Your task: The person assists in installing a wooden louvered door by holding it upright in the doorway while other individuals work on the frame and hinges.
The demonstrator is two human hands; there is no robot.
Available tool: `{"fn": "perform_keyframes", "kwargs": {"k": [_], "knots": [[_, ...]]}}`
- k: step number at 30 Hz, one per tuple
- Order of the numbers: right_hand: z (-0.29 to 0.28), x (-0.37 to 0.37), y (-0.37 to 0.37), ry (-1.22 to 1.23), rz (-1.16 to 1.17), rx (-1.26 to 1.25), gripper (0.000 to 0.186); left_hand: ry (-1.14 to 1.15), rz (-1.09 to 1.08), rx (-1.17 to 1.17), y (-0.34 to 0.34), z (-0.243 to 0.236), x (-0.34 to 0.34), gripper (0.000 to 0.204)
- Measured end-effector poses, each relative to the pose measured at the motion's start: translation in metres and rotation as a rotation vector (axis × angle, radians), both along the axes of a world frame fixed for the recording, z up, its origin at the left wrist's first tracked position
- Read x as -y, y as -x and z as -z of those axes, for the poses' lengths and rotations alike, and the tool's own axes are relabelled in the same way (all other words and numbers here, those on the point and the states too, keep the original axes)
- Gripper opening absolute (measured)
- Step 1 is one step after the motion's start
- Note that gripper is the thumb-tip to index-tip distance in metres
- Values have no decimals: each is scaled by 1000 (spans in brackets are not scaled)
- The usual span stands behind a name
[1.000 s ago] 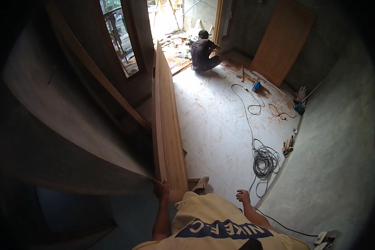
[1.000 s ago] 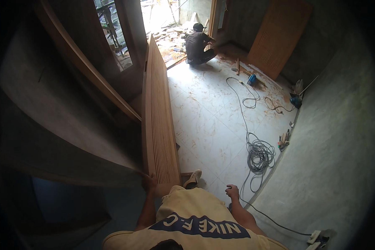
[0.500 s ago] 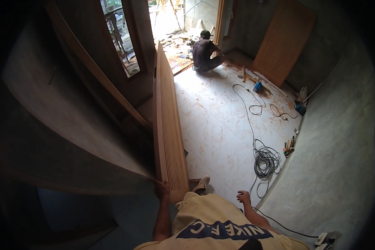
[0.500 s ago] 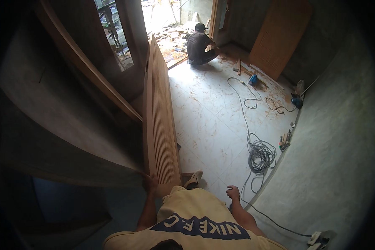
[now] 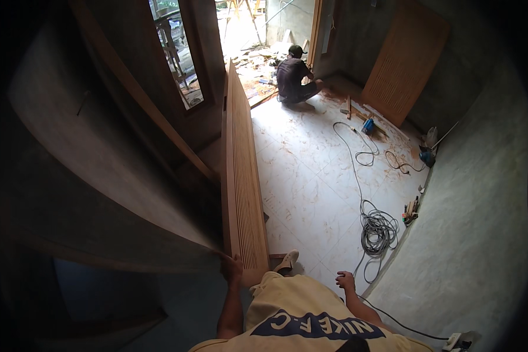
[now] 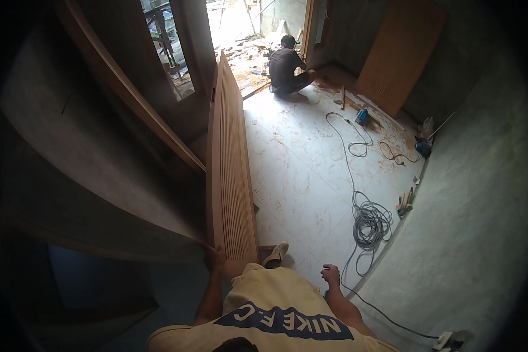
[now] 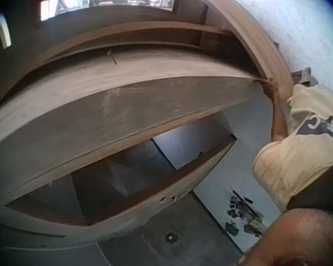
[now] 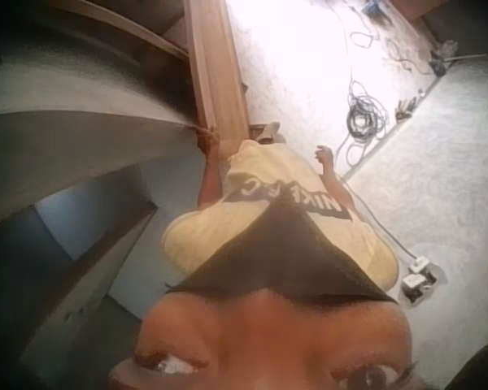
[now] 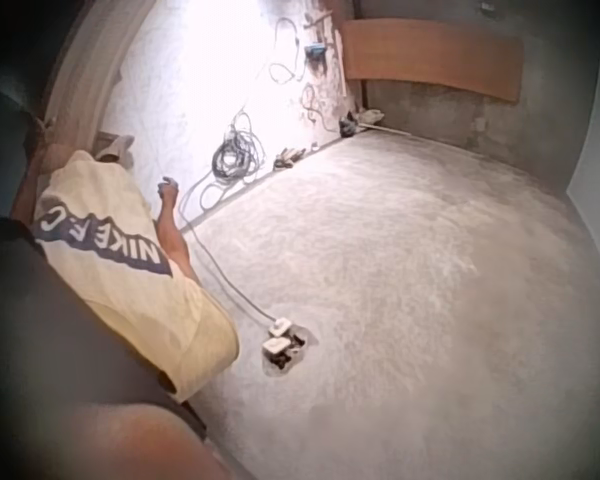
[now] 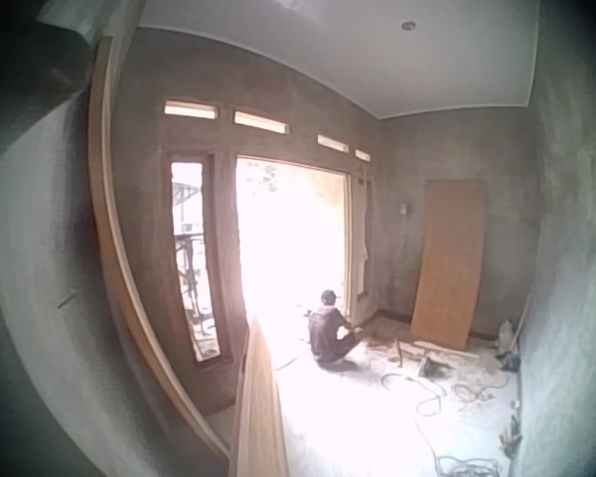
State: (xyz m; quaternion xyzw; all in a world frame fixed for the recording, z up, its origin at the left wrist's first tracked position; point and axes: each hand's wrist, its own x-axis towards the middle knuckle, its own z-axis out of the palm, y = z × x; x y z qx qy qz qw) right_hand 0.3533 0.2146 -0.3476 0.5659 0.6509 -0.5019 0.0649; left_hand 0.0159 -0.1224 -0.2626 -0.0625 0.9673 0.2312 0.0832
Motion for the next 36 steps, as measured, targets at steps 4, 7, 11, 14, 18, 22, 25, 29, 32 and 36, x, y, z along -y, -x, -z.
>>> {"fn": "perform_keyframes", "kwargs": {"k": [4, 7, 11, 14, 18, 22, 25, 29, 32, 36], "knots": [[-2, 3, -2, 1, 2, -5, 41, -17, 3, 50, -1, -12, -2, 93], [-3, 3, -3, 8, 22, -2, 41, -41, -4, 56, -1, -18, -3, 94], [-6, 6, -3, 14, 39, 22, 41, -64, -7, 74, -2, -25, -5, 95], [-8, 5, -1, 13, 29, 25, 40, -53, -12, 34, -2, -15, -1, 95], [-11, 5, 0, 5, 37, 16, 41, 9, -7, 23, -1, -11, -3, 94], [-7, 1, -1, 5, 32, -7, 41, -12, -4, 51, -2, -20, -7, 94], [-3, 0, 2, 6, 22, -21, 41, 14, 4, -4, -3, 1, -1, 94], [-3, 2, 2, 18, 8, -8, 41, 17, 5, -13, -2, 9, 1, 94], [-2, 8, -4, 58, 48, -12, 40, 35, 38, -30, 1, 14, 0, 94], [26, -8, -14, -119, -113, 19, 41, -14, 14, 12, -2, 20, 7, 91]]}}
